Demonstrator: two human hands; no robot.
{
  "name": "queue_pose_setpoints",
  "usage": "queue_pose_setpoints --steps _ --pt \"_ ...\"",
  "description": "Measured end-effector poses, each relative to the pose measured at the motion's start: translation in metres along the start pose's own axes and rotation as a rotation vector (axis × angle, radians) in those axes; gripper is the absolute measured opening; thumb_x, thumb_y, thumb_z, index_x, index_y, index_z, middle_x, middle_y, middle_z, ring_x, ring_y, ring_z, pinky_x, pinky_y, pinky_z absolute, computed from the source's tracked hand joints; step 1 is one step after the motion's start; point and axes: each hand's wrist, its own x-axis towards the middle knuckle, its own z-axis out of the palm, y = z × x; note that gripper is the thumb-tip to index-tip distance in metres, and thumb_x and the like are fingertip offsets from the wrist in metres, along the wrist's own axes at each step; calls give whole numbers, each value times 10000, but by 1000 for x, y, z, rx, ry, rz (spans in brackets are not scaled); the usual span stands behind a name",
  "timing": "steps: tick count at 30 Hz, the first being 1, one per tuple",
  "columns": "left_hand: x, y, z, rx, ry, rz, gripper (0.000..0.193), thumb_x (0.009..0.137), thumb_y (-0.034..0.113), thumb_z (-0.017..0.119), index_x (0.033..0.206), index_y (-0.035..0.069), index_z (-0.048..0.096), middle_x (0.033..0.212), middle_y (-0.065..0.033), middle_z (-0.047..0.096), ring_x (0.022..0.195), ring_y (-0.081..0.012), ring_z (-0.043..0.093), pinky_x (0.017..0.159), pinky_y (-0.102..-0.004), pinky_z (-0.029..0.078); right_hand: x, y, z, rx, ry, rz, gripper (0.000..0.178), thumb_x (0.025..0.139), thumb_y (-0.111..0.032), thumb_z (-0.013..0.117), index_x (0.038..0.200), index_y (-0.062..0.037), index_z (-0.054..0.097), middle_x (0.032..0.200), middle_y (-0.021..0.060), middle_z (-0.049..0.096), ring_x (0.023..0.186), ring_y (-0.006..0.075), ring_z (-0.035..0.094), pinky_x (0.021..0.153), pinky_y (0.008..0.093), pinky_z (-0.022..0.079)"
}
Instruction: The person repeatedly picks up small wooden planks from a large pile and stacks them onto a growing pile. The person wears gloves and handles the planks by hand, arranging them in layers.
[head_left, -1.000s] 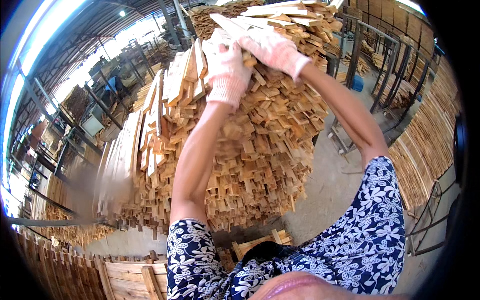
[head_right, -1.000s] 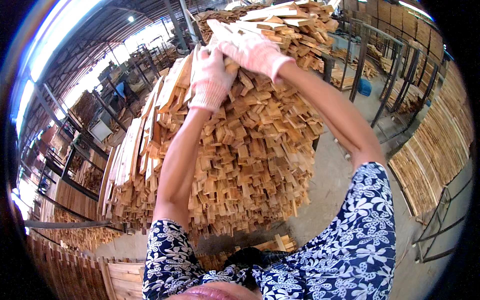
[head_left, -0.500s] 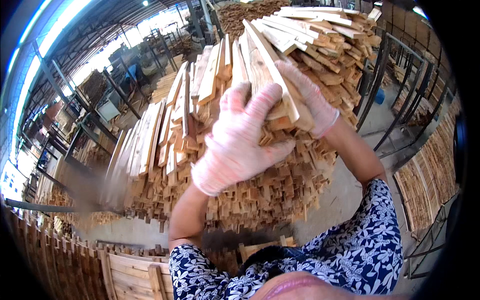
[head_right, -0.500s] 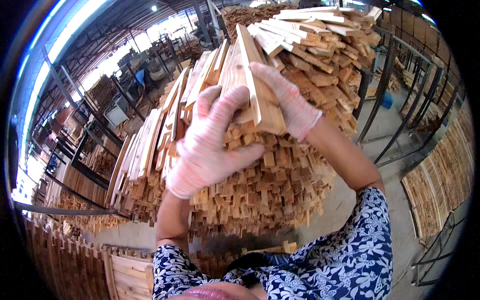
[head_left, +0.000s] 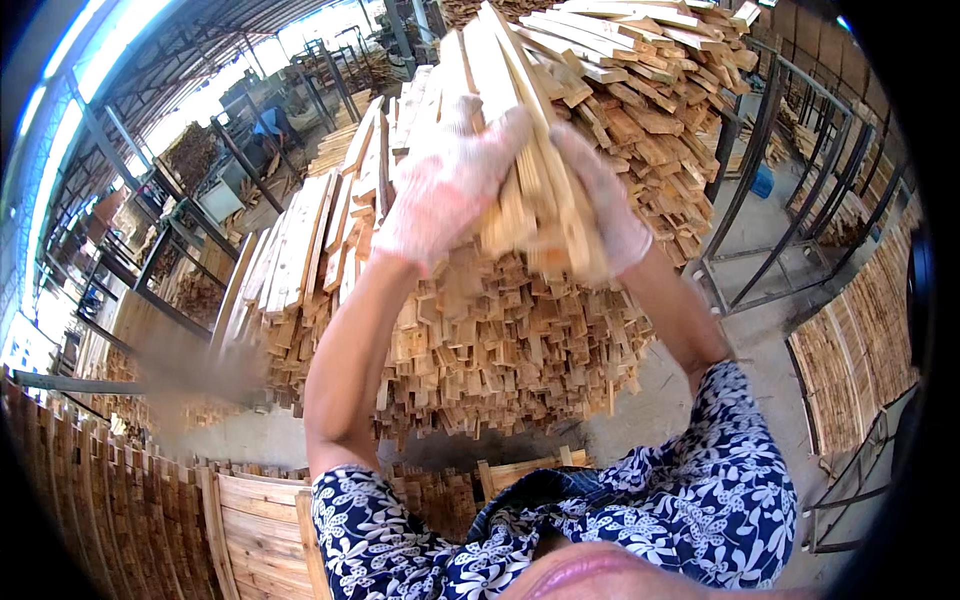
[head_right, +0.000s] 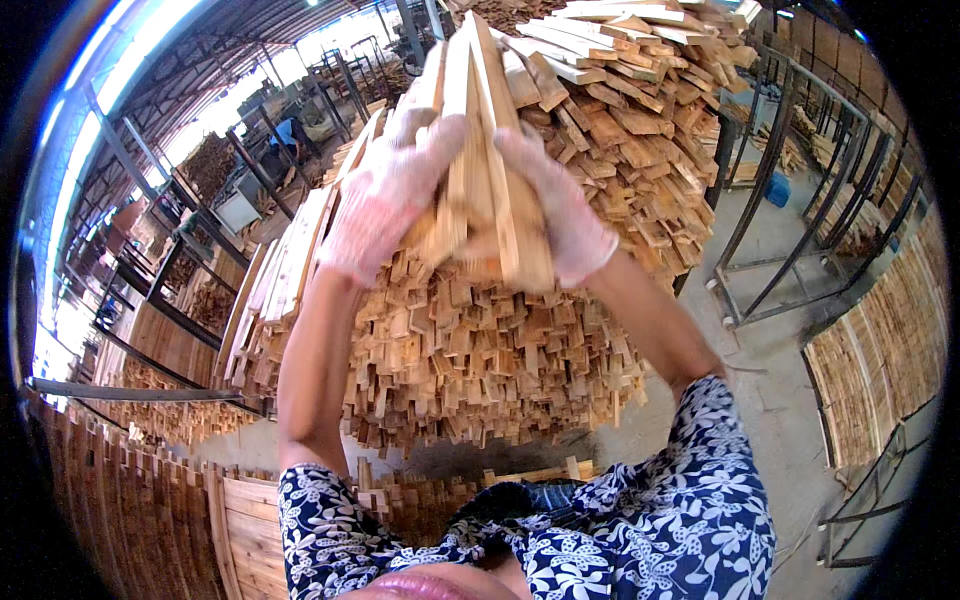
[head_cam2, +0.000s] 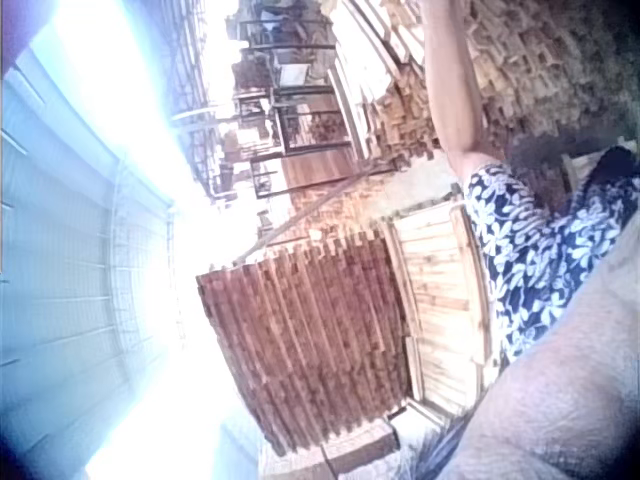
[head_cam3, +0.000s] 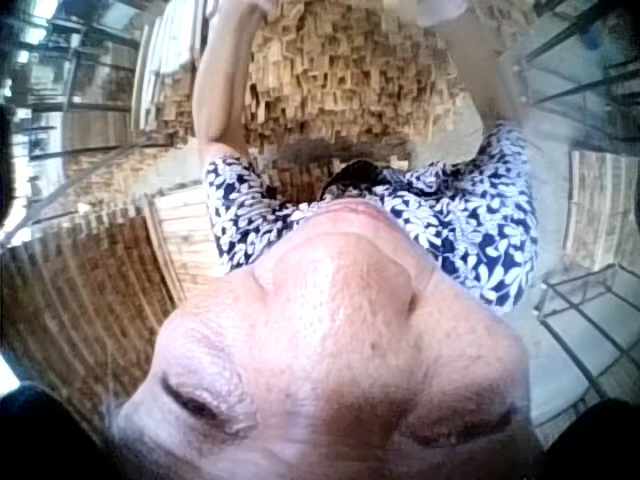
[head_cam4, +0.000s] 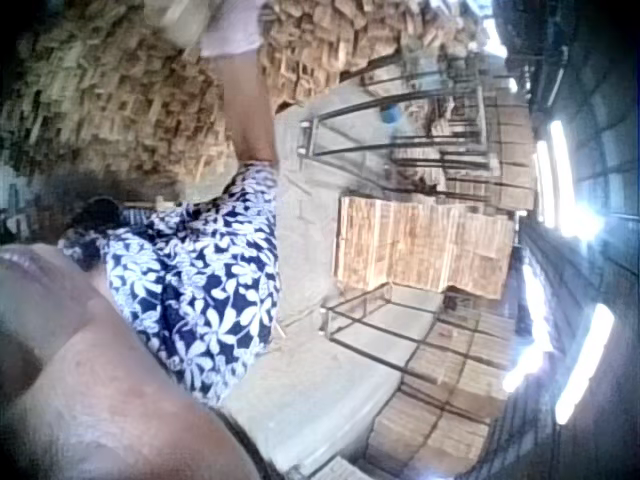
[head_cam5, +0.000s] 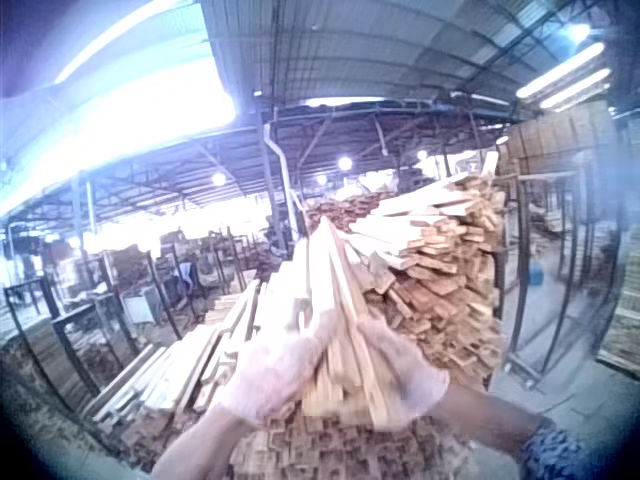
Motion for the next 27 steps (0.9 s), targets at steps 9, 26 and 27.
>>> queue_pose_setpoints --steps 9,26,27 --pt "-116 -25 17 -579 196 -426 968 876 346 777 1571 -8 204 1385 -297 488 1215 -323 593 981 -392 542 14 64 28 -205 -5 14 895 891 -363 771 1543 10 285 1379 199 535 1141 263 642 991 382 570" --pt "-411 -37 28 -6 953 -465 1065 753 203 877 1546 -76 223 1346 -256 438 1218 -377 546 1034 -471 475 -92 228 202 -178 -505 196 1132 753 -250 850 1642 -114 163 1545 159 395 1432 266 378 1200 365 311" --pt "-422 -31 28 -37 971 -397 1104 740 235 894 1550 -82 214 1365 -274 443 1254 -378 533 1057 -475 451 -102 229 206 -116 -538 204 1113 766 -235 839 1643 -112 166 1561 155 381 1444 247 358 1202 354 295"
